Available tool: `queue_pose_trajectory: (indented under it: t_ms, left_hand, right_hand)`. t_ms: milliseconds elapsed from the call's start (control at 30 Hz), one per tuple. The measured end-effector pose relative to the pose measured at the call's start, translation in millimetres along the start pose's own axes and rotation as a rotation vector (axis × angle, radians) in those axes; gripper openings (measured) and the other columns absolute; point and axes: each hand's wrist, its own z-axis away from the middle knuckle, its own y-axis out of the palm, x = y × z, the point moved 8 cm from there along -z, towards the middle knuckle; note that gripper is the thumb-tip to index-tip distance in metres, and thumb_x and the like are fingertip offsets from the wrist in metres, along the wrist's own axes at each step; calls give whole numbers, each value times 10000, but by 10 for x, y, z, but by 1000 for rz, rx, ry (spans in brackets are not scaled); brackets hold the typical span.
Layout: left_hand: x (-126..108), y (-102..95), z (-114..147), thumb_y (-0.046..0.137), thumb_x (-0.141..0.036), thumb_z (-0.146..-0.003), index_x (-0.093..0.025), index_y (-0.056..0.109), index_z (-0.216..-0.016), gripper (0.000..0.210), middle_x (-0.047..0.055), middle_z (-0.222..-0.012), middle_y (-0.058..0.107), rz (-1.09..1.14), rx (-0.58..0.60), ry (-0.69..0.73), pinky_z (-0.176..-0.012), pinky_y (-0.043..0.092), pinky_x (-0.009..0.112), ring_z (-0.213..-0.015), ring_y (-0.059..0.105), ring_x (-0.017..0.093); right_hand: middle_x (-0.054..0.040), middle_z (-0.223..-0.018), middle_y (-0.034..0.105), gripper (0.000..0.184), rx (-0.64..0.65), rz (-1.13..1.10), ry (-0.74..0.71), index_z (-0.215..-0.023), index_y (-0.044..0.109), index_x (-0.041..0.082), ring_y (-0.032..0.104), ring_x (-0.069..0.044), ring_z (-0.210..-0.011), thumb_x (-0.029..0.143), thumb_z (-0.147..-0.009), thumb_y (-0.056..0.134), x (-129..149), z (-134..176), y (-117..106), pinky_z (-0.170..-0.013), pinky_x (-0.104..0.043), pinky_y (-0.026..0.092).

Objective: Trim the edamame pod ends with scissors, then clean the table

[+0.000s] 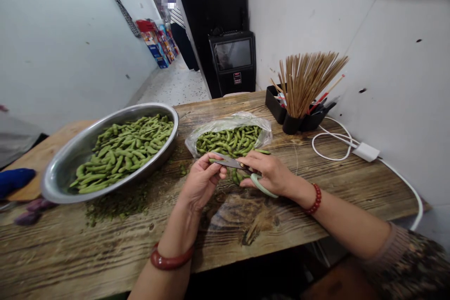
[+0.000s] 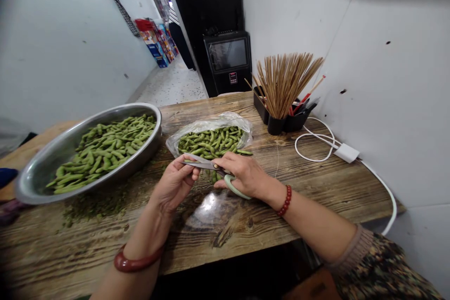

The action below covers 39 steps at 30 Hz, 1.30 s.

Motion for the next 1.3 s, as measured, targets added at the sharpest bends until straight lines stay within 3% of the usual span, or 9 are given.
queue_pose_trajectory:
  t_ms: [267, 467, 600, 733, 867, 967, 1067, 1200, 1300]
  left_hand:
    - [-16, 5, -3, 772, -183, -677, -154, 596, -812, 224, -14, -681, 609, -2, -6, 17, -523, 487, 176, -553, 570, 79]
    - [-271, -286, 1, 625, -99, -689, -166, 559, -801, 146, 0, -796, 609, 122, -177, 110, -702, 538, 239, -730, 616, 112]
    - [-395, -451, 29, 547, -99, -662, -177, 534, -775, 138, -36, -637, 502, 70, -277, 179, -468, 420, 179, -539, 512, 84]
    - [-482, -486, 72, 538, -229, -764, -182, 542, -766, 47, -71, -512, 360, -335, -377, 258, -369, 165, 185, -385, 284, 61]
    - [-520, -417, 68, 506, -331, -822, -182, 582, -721, 195, -23, -539, 464, -1037, -386, 275, -454, 262, 213, -489, 411, 104]
    - [-451, -376, 24, 448, -348, -853, -203, 605, -766, 230, 30, -708, 622, -1448, -298, 230, -561, 336, 241, -666, 540, 162]
    - [-353, -385, -7, 411, -367, -870, -226, 595, -831, 235, 43, -781, 661, -1693, -212, 118, -590, 334, 259, -721, 572, 190]
    - [-297, -450, 3, 519, -419, -803, -234, 564, -749, 198, 37, -731, 646, -1919, -205, -69, -549, 290, 267, -666, 563, 196]
    - [-285, -451, -1, 522, -391, -803, -236, 600, -781, 174, 60, -807, 671, -1968, -198, -78, -570, 305, 277, -729, 587, 217]
  right_hand:
    - [-74, -925, 622, 424, 17, -2, 40, -1197, 575, 177, 593, -191, -821, 376, -833, 663, -42, 12, 10, -738, -299, 485]
    - [-86, -933, 622, 406, -160, -52, 86, -1148, 591, 151, 593, -193, -826, 390, -828, 668, -174, 17, -124, -736, -303, 478]
    - [-69, -892, 613, 407, -172, -54, 70, -1143, 595, 155, 584, -183, -789, 394, -823, 673, -183, 24, -121, -714, -297, 473]
    - [-65, -882, 615, 393, -158, -43, 53, -1142, 595, 159, 585, -182, -780, 388, -830, 664, -172, 30, -98, -693, -290, 470]
    - [-68, -901, 615, 396, -174, -39, 51, -1135, 595, 161, 589, -184, -794, 387, -820, 677, -178, 31, -111, -709, -294, 472]
    - [-66, -892, 609, 391, -175, -41, 61, -1126, 596, 155, 586, -180, -788, 379, -818, 682, -178, 24, -121, -707, -291, 468]
    - [-66, -886, 609, 403, -172, -29, 71, -1126, 596, 149, 581, -178, -777, 387, -813, 686, -170, 16, -132, -698, -286, 460]
    - [-61, -879, 609, 393, -160, -30, 76, -1129, 597, 153, 571, -171, -765, 386, -823, 676, -152, 7, -139, -684, -278, 450]
    - [-58, -861, 601, 382, -157, -35, 80, -1111, 605, 147, 571, -172, -765, 382, -820, 680, -148, 4, -142, -676, -272, 448]
